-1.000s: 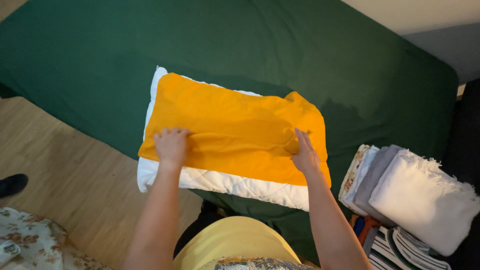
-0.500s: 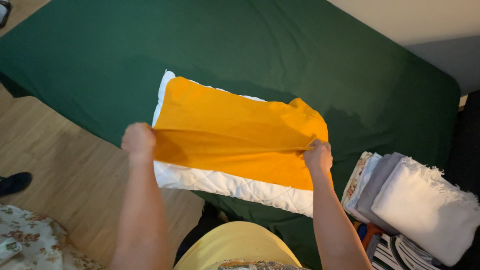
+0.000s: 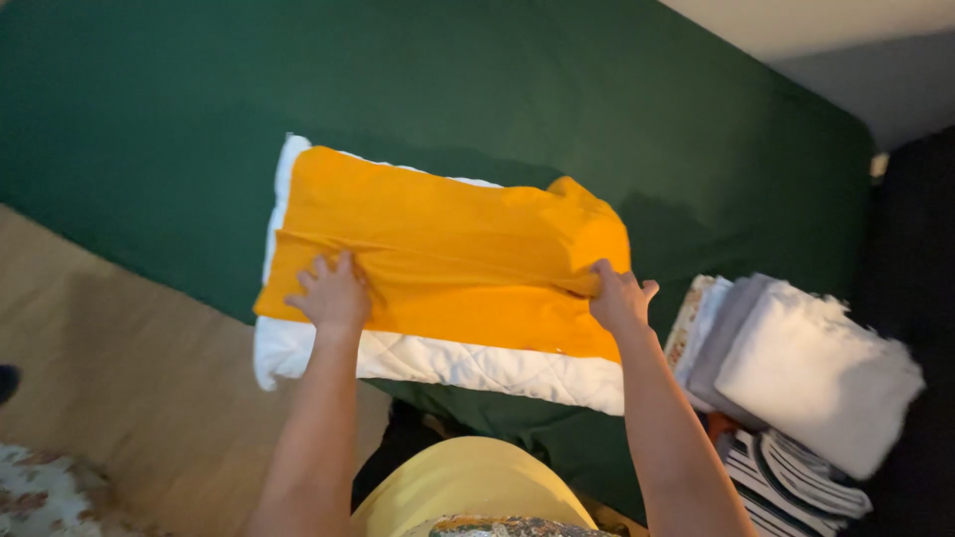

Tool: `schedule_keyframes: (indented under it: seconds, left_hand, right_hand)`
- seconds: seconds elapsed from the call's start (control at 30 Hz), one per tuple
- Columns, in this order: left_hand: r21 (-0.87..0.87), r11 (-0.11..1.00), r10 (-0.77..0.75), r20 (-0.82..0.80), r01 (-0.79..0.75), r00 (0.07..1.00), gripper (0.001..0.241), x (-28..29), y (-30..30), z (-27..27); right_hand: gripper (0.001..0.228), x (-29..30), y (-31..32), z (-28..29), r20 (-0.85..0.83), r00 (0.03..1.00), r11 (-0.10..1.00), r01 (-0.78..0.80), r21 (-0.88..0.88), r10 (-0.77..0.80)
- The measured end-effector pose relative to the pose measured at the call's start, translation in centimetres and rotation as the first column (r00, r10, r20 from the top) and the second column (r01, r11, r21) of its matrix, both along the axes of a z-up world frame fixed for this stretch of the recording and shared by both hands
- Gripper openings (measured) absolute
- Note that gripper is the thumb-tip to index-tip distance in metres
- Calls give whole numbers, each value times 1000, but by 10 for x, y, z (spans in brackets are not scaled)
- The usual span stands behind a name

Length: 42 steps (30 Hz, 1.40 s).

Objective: The person folds a striped t-shirt and a yellow t-shirt on a bed. They smooth out each shirt, fold the sides inward, and then fold the bottom up to create a neat stack.

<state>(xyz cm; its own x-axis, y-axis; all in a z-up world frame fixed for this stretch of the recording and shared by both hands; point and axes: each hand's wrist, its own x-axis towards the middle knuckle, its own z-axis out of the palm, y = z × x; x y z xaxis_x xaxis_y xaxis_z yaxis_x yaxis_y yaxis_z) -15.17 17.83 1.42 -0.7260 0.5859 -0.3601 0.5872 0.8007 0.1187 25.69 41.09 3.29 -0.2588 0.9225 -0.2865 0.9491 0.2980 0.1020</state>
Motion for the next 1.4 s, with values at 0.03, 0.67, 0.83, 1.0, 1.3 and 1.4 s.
schedule_keyframes:
  seconds: [0.03, 0.67, 0.83, 1.0, 1.3, 1.4]
  left_hand:
    - [3, 1000, -11, 8, 11, 1000, 46, 14, 8, 21]
    - [32, 846, -120, 984, -533, -132, 86, 266, 166, 93]
    - [61, 835, -61, 998, -546, 18, 95, 280, 182, 58]
    - [199, 736, -44, 968, -647, 248, 34, 300, 199, -52]
    - [453, 816, -347, 881, -360, 322, 54, 262, 140, 27]
    - [409, 840, -249, 874, -357, 416, 38, 261, 146, -7]
  right_hand:
    - [40, 6, 2, 8, 8, 1000, 1000, 11, 3, -11]
    - [30, 42, -2, 115, -434, 764, 878, -425, 219, 478]
    - [65, 63, 14, 94, -291, 887, 925, -380, -20, 358]
    - [59, 110, 41, 19, -329, 751, 776, 368, -512, -573]
    - [64, 77, 20, -22, -400, -3, 394, 170, -903, -917]
    - [51, 78, 26, -34, -432, -156, 427, 69, -902, -888]
